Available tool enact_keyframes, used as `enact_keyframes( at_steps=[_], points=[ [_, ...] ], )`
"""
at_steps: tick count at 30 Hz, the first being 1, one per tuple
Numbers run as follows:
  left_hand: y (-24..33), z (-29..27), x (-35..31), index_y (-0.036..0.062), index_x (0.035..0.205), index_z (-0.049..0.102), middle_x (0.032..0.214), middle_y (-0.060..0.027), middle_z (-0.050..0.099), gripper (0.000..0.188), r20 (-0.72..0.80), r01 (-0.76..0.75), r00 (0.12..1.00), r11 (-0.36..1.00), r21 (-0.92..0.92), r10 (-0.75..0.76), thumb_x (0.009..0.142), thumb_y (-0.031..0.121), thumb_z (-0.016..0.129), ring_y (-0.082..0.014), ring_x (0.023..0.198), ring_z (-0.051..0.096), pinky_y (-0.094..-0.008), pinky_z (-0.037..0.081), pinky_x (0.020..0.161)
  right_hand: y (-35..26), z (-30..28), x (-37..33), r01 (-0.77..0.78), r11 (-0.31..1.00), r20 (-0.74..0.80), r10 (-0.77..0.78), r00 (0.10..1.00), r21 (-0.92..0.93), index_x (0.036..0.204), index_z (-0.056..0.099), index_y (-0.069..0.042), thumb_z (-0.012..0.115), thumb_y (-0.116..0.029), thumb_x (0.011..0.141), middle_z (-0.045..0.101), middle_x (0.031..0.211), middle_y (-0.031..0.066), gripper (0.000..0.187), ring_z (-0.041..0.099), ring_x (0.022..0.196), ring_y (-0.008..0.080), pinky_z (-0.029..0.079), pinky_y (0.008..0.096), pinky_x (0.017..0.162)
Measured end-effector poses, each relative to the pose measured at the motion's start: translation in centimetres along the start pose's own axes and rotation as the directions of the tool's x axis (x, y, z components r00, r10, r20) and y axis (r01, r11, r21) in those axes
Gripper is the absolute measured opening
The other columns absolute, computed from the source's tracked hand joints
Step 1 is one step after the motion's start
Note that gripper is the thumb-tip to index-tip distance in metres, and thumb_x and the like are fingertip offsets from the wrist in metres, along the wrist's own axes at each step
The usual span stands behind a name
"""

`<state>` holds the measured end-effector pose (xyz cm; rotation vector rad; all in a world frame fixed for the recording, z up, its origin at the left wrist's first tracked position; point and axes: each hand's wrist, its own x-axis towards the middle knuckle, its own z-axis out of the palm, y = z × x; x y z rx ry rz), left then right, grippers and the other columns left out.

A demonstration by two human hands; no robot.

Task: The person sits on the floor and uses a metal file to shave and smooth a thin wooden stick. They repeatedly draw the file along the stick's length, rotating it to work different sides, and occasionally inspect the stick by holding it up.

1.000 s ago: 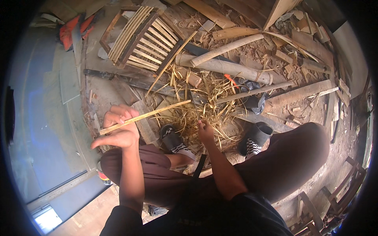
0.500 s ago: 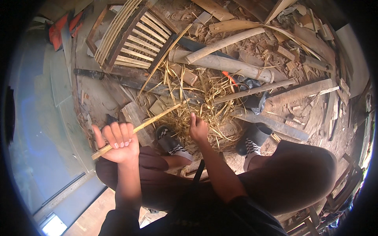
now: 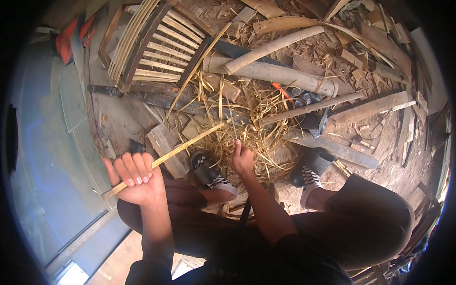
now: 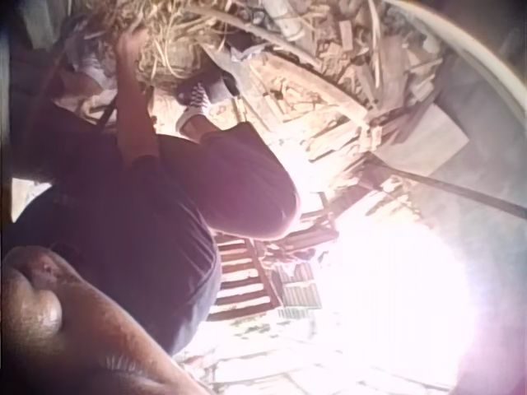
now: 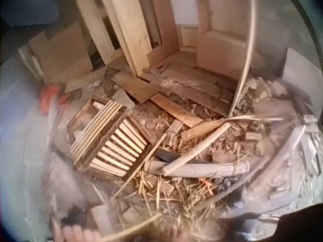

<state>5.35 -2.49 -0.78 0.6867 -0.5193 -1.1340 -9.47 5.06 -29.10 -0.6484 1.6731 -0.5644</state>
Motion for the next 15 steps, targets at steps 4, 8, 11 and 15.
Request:
enact_keyframes(
  at_steps=[4,8,11,15],
  points=[
    [-0.5,-0.1,-0.1,0.0119,0.057,0.046,0.054,-0.0029,0.041,0.068,0.083,0.034,0.996,0.999,-0.005,-0.034,0.113,0.041,0.022,-0.0143,0.046,0.034,-0.0283,0.032,0.052,-1.6,0.1,0.1,0.32,0.946,0.016,-0.321,0.947,0.049,0.081,0.065,0.003,0.043,-0.043,0.108,0.058,0.062,0.0209,0.058,0.059,0.057,0.0297,0.048,0.0476,0.062],
    [-0.6,0.2,0.1,0.0119,0.057,0.046,0.053,-0.0032,0.041,0.069,0.056,0.033,0.998,0.999,-0.012,-0.033,0.113,0.042,0.02,-0.0146,0.046,0.034,-0.0282,0.032,0.053,0.5,1.2,0.5,-0.004,0.998,0.066,0.008,0.998,-0.058,0.081,0.065,0.005,0.043,-0.045,0.107,0.058,0.062,0.0227,0.061,0.059,0.058,0.0343,0.047,0.051,0.065],
    [-0.2,-0.4,0.2,0.012,0.056,0.046,0.053,-0.0032,0.04,0.069,0.058,0.024,0.998,1.0,-0.01,-0.023,0.113,0.042,0.02,-0.0146,0.046,0.033,-0.0282,0.032,0.053,0.2,-0.1,0.6,0.013,0.993,0.047,-0.008,0.999,-0.12,0.08,0.064,0.006,0.044,-0.045,0.107,0.057,0.061,0.0227,0.061,0.058,0.058,0.0355,0.047,0.0502,0.064],
    [-0.5,-0.1,-0.6,0.0124,0.056,0.044,0.052,-0.0026,0.039,0.069,0.046,0.033,0.998,0.999,-0.003,-0.033,0.113,0.042,0.022,-0.0137,0.046,0.032,-0.0279,0.031,0.052,-0.9,1.4,-0.6,0.305,0.952,0.149,-0.305,0.941,0.022,0.082,0.062,0.005,0.043,-0.045,0.107,0.057,0.06,0.0217,0.06,0.058,0.056,0.0357,0.047,0.0482,0.063]
  ],
)
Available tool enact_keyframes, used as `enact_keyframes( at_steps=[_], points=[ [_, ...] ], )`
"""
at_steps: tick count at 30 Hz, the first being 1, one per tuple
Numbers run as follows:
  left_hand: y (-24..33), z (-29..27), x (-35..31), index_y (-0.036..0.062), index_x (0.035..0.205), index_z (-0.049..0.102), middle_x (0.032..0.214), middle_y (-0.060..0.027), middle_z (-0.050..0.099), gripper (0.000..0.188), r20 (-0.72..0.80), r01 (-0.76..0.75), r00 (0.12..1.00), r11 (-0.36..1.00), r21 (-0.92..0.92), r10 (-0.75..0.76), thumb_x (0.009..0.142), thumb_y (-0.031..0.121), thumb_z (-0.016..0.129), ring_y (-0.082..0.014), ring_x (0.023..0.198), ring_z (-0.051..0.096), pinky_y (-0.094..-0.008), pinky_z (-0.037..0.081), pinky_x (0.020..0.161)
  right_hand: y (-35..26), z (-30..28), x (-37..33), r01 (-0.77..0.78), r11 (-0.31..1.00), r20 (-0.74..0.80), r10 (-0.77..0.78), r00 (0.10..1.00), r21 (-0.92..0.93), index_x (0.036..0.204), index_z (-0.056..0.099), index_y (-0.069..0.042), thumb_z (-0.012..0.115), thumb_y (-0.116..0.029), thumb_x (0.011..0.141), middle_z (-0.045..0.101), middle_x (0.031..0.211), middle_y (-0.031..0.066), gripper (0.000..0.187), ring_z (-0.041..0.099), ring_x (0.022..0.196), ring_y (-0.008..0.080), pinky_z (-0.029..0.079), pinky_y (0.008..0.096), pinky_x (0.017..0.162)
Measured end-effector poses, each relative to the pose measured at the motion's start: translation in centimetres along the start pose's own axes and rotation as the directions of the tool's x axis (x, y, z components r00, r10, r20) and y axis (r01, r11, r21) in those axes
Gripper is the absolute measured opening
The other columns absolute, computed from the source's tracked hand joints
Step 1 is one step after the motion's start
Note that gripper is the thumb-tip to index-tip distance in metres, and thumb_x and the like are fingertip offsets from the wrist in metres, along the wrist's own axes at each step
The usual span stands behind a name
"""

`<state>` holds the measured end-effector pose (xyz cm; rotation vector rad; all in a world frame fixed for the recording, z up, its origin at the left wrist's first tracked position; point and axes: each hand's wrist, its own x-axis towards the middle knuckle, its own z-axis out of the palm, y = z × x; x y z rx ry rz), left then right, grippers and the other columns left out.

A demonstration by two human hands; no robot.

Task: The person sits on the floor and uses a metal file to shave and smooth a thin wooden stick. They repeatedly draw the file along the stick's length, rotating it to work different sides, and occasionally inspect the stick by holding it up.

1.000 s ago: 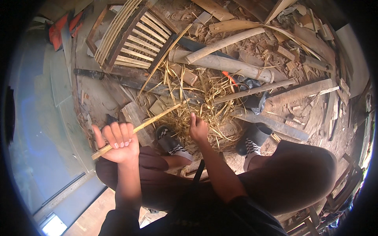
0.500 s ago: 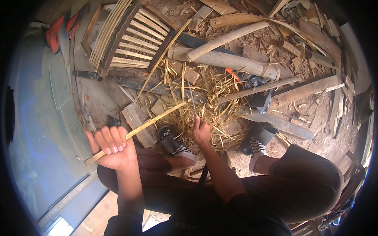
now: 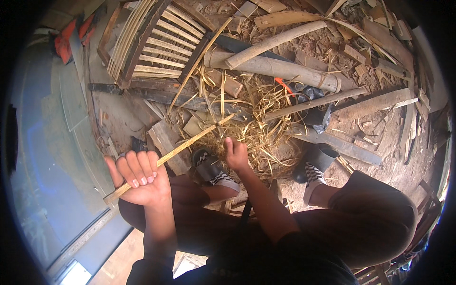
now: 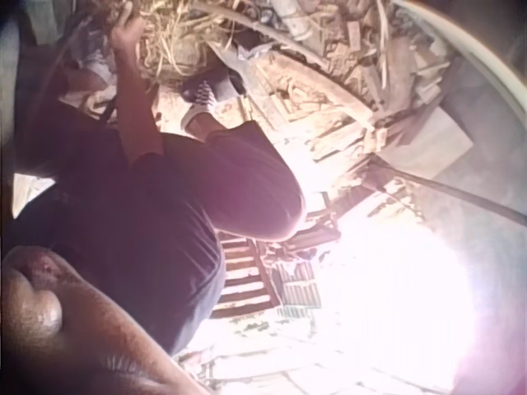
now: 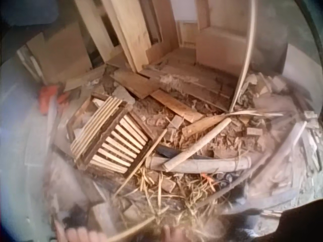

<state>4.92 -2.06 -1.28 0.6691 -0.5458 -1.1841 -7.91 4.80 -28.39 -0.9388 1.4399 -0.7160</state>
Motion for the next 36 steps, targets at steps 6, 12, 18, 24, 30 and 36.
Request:
enact_keyframes(
  at_steps=[6,12,18,24,30,36],
  points=[
    [0.1,0.0,0.4,0.0124,0.057,0.045,0.053,-0.0019,0.039,0.068,0.027,0.003,1.0,0.999,-0.035,-0.002,0.113,0.042,0.022,-0.0134,0.046,0.03,-0.0285,0.029,0.052,1.5,-1.2,0.3,-0.403,0.908,-0.041,0.401,0.915,-0.116,0.096,0.069,0.007,0.042,-0.048,0.108,0.061,0.061,0.0207,0.063,0.064,0.06,0.0337,0.05,0.0465,0.063],
    [0.2,-0.7,0.1,0.0131,0.058,0.045,0.053,-0.002,0.04,0.068,0.017,0.006,1.0,1.0,0.005,-0.006,0.113,0.043,0.022,-0.013,0.047,0.031,-0.0279,0.03,0.053,-3.7,0.5,-0.6,0.156,0.987,0.026,-0.155,0.987,-0.023,0.08,0.063,0.005,0.044,-0.047,0.107,0.057,0.06,0.0227,0.062,0.058,0.054,0.0356,0.045,0.0491,0.059],
    [-0.1,0.3,-0.1,0.0129,0.057,0.046,0.053,-0.0019,0.04,0.068,0.032,0.023,0.999,0.999,-0.027,-0.022,0.113,0.043,0.022,-0.0138,0.046,0.032,-0.0284,0.03,0.054,1.9,-2.1,0.3,-0.411,0.876,-0.058,0.41,0.91,-0.254,0.079,0.067,0.008,0.041,-0.053,0.107,0.061,0.06,0.0205,0.071,0.063,0.056,0.0328,0.052,0.0471,0.061],
    [0.0,-0.8,0.2,0.0122,0.057,0.046,0.053,-0.0017,0.04,0.069,0.067,0.046,0.997,0.999,-0.017,-0.045,0.113,0.044,0.021,-0.0133,0.047,0.031,-0.0281,0.029,0.054,-3.0,0.4,-0.4,0.131,0.989,0.009,-0.131,0.991,-0.07,0.077,0.062,0.006,0.043,-0.046,0.108,0.06,0.062,0.0235,0.064,0.061,0.059,0.0354,0.046,0.0506,0.061],
    [-0.1,-0.6,0.7,0.0114,0.058,0.041,0.053,-0.0005,0.037,0.072,0.112,-0.015,0.994,1.0,-0.012,0.016,0.107,0.062,0.025,-0.0132,0.048,0.027,-0.0286,0.026,0.053,2.4,-3.3,-1.7,-0.359,0.859,-0.164,0.32,0.933,-0.365,0.102,0.072,0.007,0.035,-0.065,0.102,0.068,0.089,0.0373,0.081,0.069,0.093,0.0498,0.052,0.0543,0.09],
    [-2.3,0.1,-0.1,0.0138,0.06,0.03,0.054,0.0009,0.03,0.083,0.246,-0.361,0.921,0.9,0.244,0.303,0.087,0.092,0.021,-0.0125,0.051,0.025,-0.0284,0.021,0.052,3.7,-1.9,-1.1,-0.512,0.814,-0.089,0.509,0.856,-0.273,0.101,0.073,0.006,0.036,-0.069,0.101,0.068,0.091,0.036,0.083,0.068,0.097,0.0504,0.05,0.057,0.092]
  ],
)
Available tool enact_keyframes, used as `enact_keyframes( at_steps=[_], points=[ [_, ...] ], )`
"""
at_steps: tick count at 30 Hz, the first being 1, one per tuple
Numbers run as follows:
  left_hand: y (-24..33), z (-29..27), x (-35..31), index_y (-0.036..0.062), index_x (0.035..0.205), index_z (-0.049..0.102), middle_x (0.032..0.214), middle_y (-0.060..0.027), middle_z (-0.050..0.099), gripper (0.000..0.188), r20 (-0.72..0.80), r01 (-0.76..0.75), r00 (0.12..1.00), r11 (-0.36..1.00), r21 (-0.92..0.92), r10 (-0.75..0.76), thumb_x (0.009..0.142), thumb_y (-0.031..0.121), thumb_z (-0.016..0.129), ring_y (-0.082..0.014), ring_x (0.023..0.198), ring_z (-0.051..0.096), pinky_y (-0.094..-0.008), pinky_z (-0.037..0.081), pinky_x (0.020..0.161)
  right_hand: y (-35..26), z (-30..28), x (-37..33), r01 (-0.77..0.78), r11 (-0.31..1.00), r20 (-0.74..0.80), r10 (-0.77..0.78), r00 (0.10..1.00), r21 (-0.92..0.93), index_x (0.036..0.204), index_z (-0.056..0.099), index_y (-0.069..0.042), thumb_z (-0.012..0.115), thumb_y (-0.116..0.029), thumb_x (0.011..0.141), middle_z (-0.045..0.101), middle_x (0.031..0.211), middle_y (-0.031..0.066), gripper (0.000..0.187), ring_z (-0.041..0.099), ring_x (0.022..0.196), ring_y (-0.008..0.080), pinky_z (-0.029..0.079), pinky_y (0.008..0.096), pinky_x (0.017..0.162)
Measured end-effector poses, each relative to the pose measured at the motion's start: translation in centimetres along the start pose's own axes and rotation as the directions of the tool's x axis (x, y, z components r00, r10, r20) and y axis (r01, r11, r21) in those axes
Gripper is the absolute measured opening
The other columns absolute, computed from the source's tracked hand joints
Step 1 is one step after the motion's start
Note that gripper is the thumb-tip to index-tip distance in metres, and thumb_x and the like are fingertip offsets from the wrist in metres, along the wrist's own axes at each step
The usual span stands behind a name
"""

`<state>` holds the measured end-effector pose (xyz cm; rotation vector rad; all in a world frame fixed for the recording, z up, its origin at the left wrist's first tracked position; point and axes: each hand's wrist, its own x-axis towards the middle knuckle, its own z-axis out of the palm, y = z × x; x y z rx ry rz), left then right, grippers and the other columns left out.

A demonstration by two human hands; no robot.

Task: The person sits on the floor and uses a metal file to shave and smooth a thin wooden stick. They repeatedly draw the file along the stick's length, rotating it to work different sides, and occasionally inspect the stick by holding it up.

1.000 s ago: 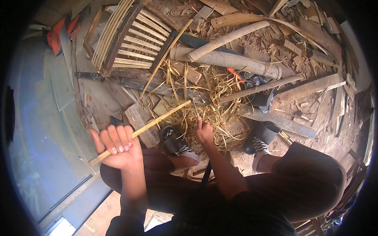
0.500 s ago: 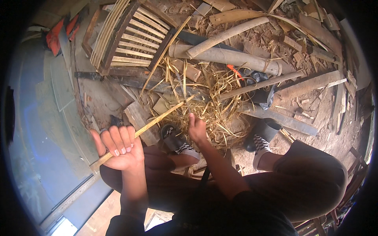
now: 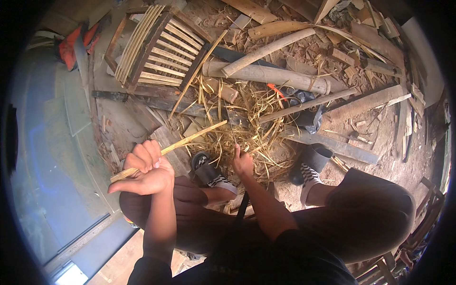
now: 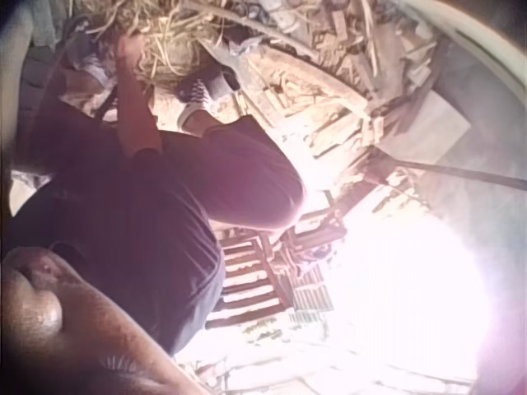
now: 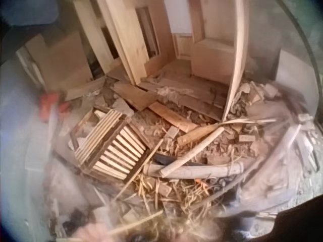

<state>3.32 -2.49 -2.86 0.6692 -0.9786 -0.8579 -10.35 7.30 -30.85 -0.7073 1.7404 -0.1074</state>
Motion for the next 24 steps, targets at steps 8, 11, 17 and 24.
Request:
enact_keyframes(
  at_steps=[8,11,17,24],
  points=[
    [1.0,1.1,-0.3,0.0141,0.061,0.026,0.057,0.0012,0.028,0.077,-0.023,0.056,0.998,0.992,0.11,-0.054,0.097,0.081,0.012,-0.0154,0.056,0.022,-0.0322,0.024,0.062,-8.7,-3.5,-8.2,0.481,0.848,-0.032,-0.487,0.873,0.223,0.093,0.071,0.0,0.049,-0.047,0.105,0.061,0.058,0.0226,0.054,0.061,0.053,0.0395,0.048,0.0498,0.057],
    [1.4,0.0,-0.7,0.0141,0.063,0.025,0.058,0.0021,0.021,0.077,0.031,0.089,0.995,0.996,0.016,-0.09,0.095,0.083,0.014,-0.0152,0.06,0.016,-0.0333,0.02,0.063,-10.6,-4.6,-12.8,0.636,0.748,0.064,-0.656,0.752,0.191,0.089,0.07,-0.002,0.052,-0.044,0.104,0.059,0.057,0.0211,0.048,0.061,0.052,0.0393,0.048,0.049,0.056],
    [1.2,-1.1,-1.0,0.0143,0.063,0.023,0.059,0.0024,0.019,0.078,0.147,0.149,0.98,0.984,-0.096,-0.134,0.092,0.087,0.016,-0.0154,0.061,0.014,-0.0337,0.018,0.063,-5.9,-2.6,-10.2,0.594,0.788,-0.11,-0.584,0.805,0.162,0.087,0.069,-0.003,0.052,-0.041,0.104,0.062,0.062,0.0231,0.045,0.064,0.062,0.0453,0.05,0.0513,0.059],
    [0.7,-1.2,-0.5,0.0143,0.061,0.022,0.057,0.0026,0.016,0.079,0.203,0.175,0.967,0.982,-0.075,-0.157,0.091,0.087,0.018,-0.0157,0.057,0.012,-0.0339,0.018,0.061,-5.6,-2.6,-9.4,0.477,0.875,-0.071,-0.472,0.879,0.082,0.094,0.071,-0.004,0.047,-0.044,0.105,0.063,0.068,0.0277,0.048,0.064,0.072,0.0501,0.051,0.055,0.071]
  ],
)
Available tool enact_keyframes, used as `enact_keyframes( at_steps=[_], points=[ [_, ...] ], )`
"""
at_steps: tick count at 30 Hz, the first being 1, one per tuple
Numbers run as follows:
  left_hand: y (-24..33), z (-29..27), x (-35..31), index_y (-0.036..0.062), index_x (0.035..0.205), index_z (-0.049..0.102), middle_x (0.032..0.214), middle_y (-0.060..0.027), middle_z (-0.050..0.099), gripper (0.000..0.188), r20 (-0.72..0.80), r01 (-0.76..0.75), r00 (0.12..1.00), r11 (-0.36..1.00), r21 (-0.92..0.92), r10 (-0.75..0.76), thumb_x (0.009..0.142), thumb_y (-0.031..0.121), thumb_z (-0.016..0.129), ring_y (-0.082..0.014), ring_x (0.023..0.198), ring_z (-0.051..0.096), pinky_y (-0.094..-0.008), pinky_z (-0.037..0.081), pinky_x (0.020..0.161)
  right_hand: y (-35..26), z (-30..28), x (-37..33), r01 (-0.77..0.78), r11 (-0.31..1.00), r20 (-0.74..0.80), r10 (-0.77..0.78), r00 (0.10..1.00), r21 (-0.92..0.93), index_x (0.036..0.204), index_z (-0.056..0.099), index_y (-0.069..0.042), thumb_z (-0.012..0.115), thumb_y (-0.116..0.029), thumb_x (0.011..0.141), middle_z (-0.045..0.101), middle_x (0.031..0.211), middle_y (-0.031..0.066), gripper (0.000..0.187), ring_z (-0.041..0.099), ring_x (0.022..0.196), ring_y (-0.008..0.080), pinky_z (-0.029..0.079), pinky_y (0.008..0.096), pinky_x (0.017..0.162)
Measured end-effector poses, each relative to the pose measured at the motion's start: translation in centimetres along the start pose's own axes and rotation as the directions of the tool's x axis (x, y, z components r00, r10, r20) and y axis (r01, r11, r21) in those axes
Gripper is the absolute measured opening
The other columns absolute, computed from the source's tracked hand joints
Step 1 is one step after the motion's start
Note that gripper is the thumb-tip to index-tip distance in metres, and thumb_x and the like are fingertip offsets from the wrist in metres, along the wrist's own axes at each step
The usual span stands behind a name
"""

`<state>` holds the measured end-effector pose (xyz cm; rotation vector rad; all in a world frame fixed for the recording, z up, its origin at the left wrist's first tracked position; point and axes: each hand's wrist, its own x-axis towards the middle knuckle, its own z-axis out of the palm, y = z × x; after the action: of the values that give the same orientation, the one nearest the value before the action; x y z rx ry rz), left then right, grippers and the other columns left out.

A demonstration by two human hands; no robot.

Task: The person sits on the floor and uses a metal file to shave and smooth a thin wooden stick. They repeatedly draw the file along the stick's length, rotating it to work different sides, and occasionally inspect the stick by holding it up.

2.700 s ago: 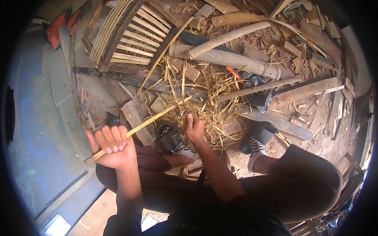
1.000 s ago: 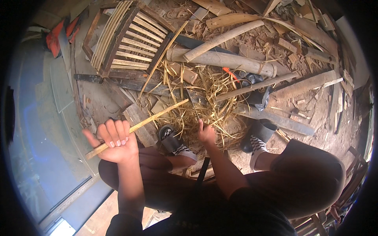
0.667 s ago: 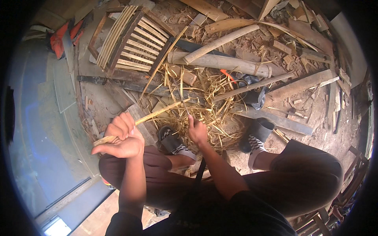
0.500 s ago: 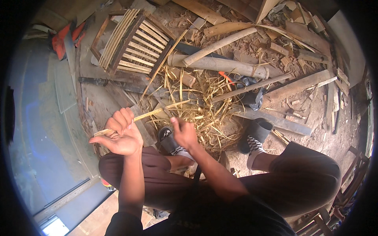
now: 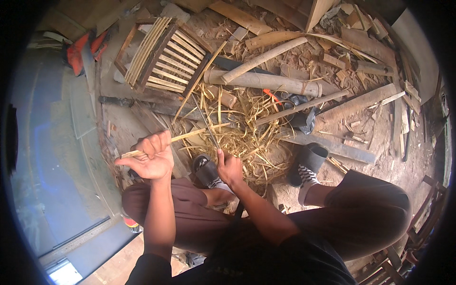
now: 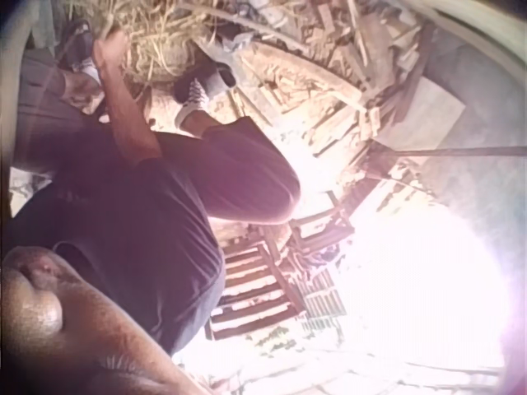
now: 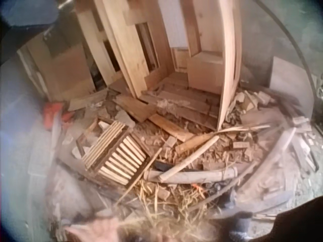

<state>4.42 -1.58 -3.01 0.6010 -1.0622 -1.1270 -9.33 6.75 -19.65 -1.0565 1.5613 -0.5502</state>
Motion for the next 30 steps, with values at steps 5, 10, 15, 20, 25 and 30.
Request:
enact_keyframes(
  at_steps=[5,10,15,20,25,30],
  points=[
    [0.3,0.4,-0.5,0.0118,0.061,0.017,0.056,0.0008,0.019,0.082,0.063,0.02,0.998,1.0,0.0,-0.02,0.09,0.089,0.019,-0.0158,0.055,0.013,-0.0347,0.016,0.057,-5.7,-1.8,-0.9,0.178,0.982,0.031,-0.18,0.983,0.056,0.091,0.069,-0.003,0.049,-0.045,0.104,0.062,0.066,0.0272,0.049,0.062,0.068,0.0501,0.05,0.0535,0.066],
    [0.3,1.0,-0.3,0.0112,0.062,0.017,0.057,0.0006,0.018,0.082,0.056,0.036,0.998,0.998,-0.046,-0.034,0.09,0.088,0.019,-0.0159,0.055,0.014,-0.0346,0.017,0.057,2.0,0.5,0.9,-0.139,0.988,-0.018,0.141,0.99,0.063,0.093,0.072,-0.005,0.045,-0.048,0.105,0.066,0.068,0.0241,0.051,0.067,0.07,0.047,0.052,0.0526,0.067],
    [0.1,1.5,-0.2,0.0126,0.062,0.019,0.055,0.0012,0.018,0.08,0.131,0.02,0.991,0.999,0.036,-0.025,0.092,0.087,0.016,-0.0153,0.054,0.013,-0.0349,0.017,0.057,-0.5,-1.2,0.8,-0.102,0.994,-0.007,0.102,0.995,-0.029,0.097,0.074,-0.003,0.042,-0.052,0.105,0.068,0.076,0.0285,0.059,0.068,0.079,0.049,0.053,0.0542,0.078],
    [0.0,0.7,-0.4,0.013,0.062,0.02,0.056,0.0012,0.018,0.08,0.081,0.025,0.996,1.0,0.007,-0.025,0.092,0.087,0.016,-0.0153,0.055,0.013,-0.0349,0.017,0.058,-4.0,-0.3,-0.9,0.332,0.938,-0.047,-0.328,0.943,0.101,0.093,0.073,0.0,0.047,-0.044,0.106,0.064,0.062,0.0228,0.053,0.066,0.058,0.0386,0.053,0.0491,0.061],
    [0.0,0.8,-0.2,0.0134,0.062,0.019,0.056,0.001,0.018,0.079,0.023,0.01,1.0,1.0,-0.025,-0.01,0.092,0.087,0.016,-0.0155,0.054,0.014,-0.0347,0.017,0.058,6.2,1.8,1.7,-0.236,0.971,-0.01,0.236,0.972,0.027,0.099,0.074,0.002,0.043,-0.052,0.106,0.065,0.068,0.03,0.062,0.07,0.067,0.0417,0.054,0.0506,0.067],
    [0.1,1.8,-0.3,0.0135,0.061,0.02,0.055,0.001,0.017,0.079,0.128,0.008,0.992,0.997,0.082,-0.018,0.093,0.086,0.015,-0.0155,0.054,0.013,-0.0347,0.017,0.058,6.1,0.3,1.6,-0.245,0.969,-0.051,0.244,0.969,-0.033,0.1,0.072,0.003,0.044,-0.049,0.106,0.065,0.07,0.0291,0.06,0.069,0.066,0.0403,0.053,0.0494,0.067]
  ],
)
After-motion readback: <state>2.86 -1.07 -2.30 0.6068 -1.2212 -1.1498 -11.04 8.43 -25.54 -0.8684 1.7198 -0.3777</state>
